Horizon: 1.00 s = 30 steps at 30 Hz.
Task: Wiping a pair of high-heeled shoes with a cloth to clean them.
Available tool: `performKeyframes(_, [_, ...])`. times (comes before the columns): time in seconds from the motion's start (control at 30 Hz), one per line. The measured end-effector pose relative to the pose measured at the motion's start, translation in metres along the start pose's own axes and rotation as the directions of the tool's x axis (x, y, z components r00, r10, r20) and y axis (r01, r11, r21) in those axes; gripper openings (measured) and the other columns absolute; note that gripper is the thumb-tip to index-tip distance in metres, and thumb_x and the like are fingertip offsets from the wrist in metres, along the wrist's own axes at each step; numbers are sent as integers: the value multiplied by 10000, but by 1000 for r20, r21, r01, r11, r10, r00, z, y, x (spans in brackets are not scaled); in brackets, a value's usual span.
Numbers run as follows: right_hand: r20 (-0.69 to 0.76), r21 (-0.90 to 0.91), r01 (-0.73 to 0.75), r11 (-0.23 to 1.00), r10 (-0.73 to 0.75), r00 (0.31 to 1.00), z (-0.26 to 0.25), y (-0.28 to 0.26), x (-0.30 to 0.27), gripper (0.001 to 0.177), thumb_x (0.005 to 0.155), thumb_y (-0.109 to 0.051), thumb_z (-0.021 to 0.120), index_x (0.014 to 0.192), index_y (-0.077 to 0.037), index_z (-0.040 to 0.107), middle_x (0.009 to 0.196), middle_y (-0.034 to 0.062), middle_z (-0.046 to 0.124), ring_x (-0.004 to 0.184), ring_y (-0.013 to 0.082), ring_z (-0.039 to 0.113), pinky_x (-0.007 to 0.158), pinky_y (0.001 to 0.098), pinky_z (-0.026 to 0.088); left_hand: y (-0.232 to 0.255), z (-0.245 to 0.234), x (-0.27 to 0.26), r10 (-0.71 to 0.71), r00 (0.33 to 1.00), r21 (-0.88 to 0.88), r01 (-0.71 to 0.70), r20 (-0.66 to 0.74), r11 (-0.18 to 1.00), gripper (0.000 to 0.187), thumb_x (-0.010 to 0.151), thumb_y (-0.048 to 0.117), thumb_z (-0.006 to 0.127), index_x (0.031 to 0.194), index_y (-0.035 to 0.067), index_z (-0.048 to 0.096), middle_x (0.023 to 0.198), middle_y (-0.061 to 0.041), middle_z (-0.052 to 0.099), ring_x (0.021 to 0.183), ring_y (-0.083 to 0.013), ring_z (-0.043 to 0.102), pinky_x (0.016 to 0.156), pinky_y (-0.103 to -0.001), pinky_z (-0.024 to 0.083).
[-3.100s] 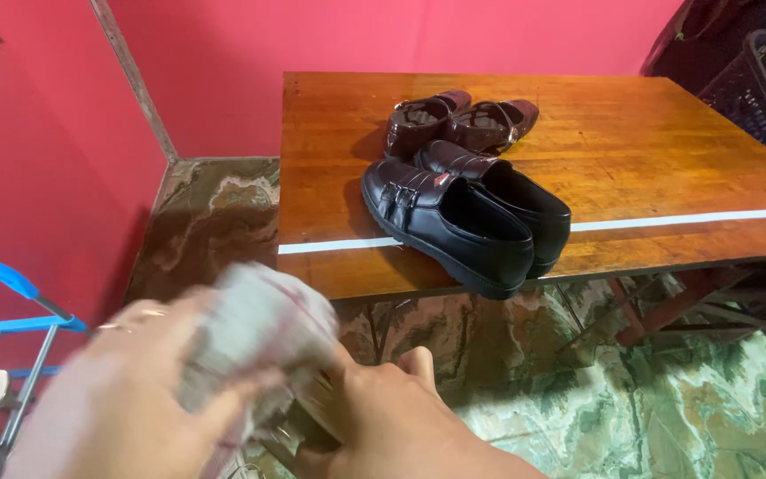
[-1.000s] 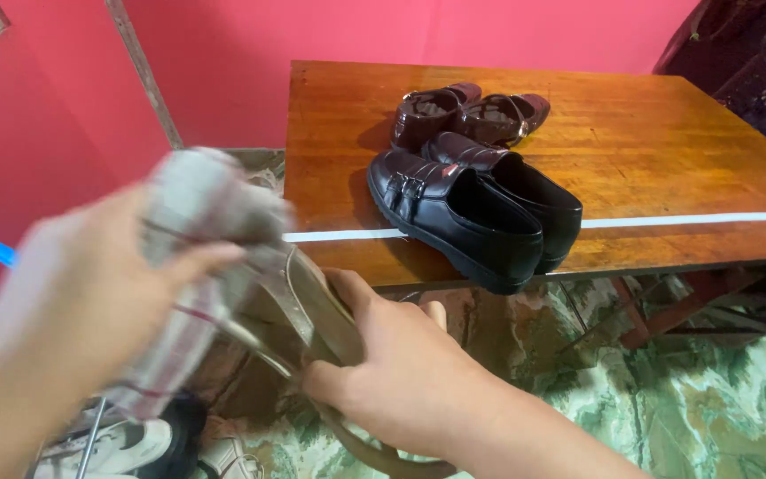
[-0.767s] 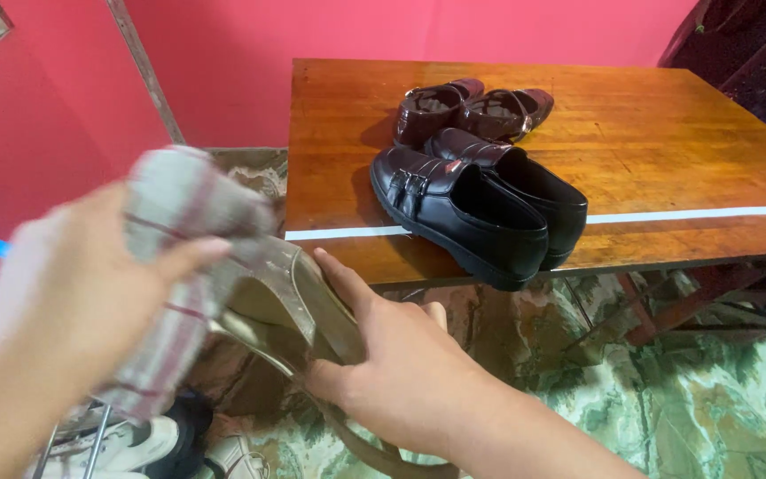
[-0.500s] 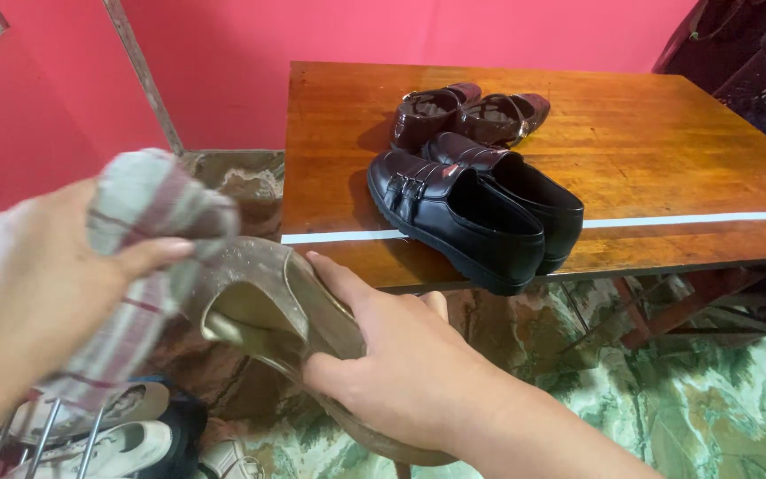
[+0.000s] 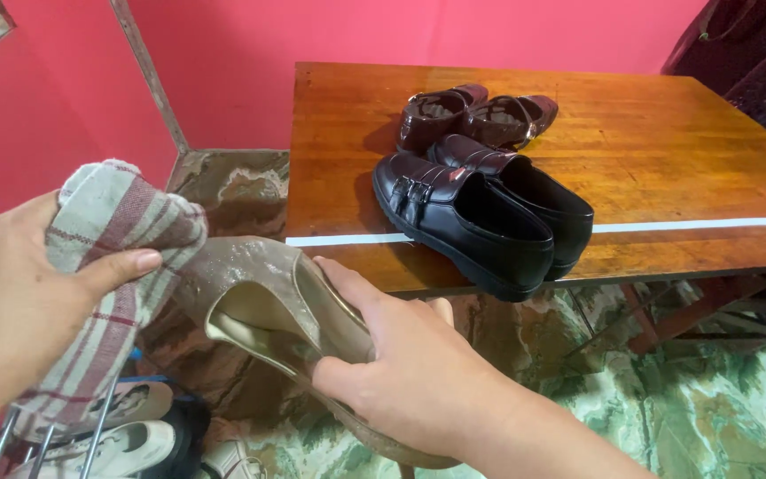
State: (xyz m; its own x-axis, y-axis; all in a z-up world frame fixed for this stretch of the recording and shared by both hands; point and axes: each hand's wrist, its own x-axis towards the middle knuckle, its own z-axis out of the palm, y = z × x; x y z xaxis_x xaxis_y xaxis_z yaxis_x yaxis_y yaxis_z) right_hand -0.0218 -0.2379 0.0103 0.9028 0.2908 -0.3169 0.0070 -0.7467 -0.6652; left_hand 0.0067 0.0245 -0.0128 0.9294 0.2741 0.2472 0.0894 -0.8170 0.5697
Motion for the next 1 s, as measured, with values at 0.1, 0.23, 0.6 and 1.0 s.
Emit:
performKeyframes(0.1, [0, -18, 33, 999, -33, 999, 4, 5, 5, 907, 686, -376, 600, 1580, -369, 446, 1184, 20, 831, 1011, 307, 714, 1006, 373, 447, 19, -2, -14, -6, 999, -134, 12, 46, 991, 457, 763, 40, 817, 1206, 54, 706, 996, -135, 803, 773, -232, 751, 751, -380, 586])
performKeyframes(0.23, [-14, -100, 144, 984, -146, 989, 9, 16, 11, 880, 762, -457, 638, 1586, -240, 417, 1238, 71, 799, 1037, 341, 733, 1022, 434, 383, 44, -3, -29, 52, 989, 318, -95, 140, 943, 485, 715, 478, 841, 1084, 185, 724, 902, -89, 744, 739, -287, 729, 705, -426, 565])
performKeyframes(0.6, [104, 2, 6, 1000, -6, 995, -6, 5, -1, 924, 601, -336, 661, 1515, -431, 557, 1055, -75, 883, 861, 131, 834, 764, 257, 638, 21, -11, -41, -156, 972, 264, 106, 175, 959, 535, 642, 463, 892, 1116, 246, 769, 994, 10, 832, 822, -217, 813, 768, -369, 615])
performKeyframes(1.0, [300, 406, 186, 895, -323, 898, -11, 47, 3, 797, 757, -234, 721, 1517, -119, 508, 1473, 12, 683, 1287, 103, 655, 1046, 247, 492, -60, 8, -59, -332, 928, 250, 285, 171, 925, 804, 484, 493, 999, 1224, 317, 736, 971, 28, 879, 858, -129, 874, 794, -282, 676])
